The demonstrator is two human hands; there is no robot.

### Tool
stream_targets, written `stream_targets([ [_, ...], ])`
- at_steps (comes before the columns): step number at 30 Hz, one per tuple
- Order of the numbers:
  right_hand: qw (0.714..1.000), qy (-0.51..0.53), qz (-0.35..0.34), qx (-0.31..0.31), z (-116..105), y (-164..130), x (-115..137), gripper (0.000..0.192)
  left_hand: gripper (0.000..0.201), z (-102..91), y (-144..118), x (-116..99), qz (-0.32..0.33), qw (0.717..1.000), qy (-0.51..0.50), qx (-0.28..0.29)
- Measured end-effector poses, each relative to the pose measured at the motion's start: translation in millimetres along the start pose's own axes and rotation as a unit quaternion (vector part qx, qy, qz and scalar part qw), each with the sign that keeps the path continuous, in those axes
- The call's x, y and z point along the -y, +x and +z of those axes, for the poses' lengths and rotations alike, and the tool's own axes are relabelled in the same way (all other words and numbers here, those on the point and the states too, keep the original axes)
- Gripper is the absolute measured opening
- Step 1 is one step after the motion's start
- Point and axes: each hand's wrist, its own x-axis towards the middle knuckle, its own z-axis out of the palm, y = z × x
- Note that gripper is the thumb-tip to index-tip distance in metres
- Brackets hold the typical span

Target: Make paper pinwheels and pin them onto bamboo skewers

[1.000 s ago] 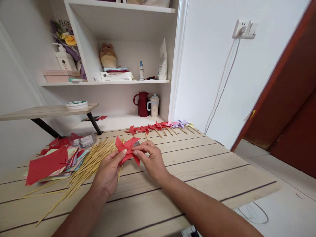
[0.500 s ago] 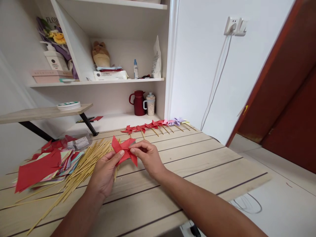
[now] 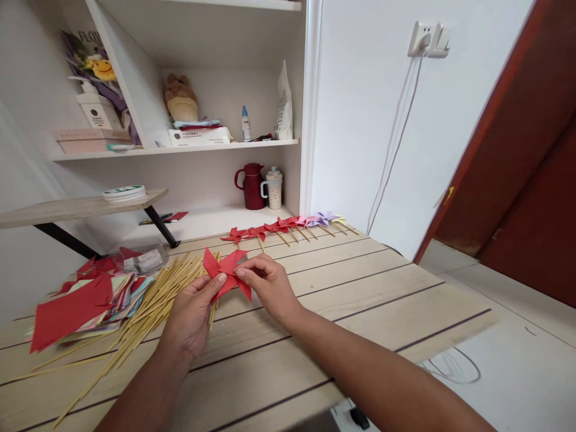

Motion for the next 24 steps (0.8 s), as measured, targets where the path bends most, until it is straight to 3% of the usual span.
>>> stream_targets([
  [9, 1.000, -0.022, -0.005, -0.021, 0.4, 2.2, -8.0, 0.019, 0.039, 2.5, -2.1, -2.8, 0.010, 1.000, 0.020, -0.008],
  [13, 1.000, -0.006, -0.013, -0.007, -0.3, 2.0, -8.0, 0.008, 0.041, 2.2, -1.3, -1.5, 0.012, 1.000, 0.019, -0.006],
  [16, 0.999, -0.011, -0.040, -0.032, -1.0, 0.9, -5.6, 0.002, 0.042, 1.7, -1.9, -0.1, 0.003, 1.000, 0.013, 0.009],
  [24, 0.998, -0.029, -0.052, -0.020, -0.3, -1.7, -3.2, 0.007, 0.035, 2.8, -2.5, -0.7, 0.002, 1.000, 0.014, 0.002],
])
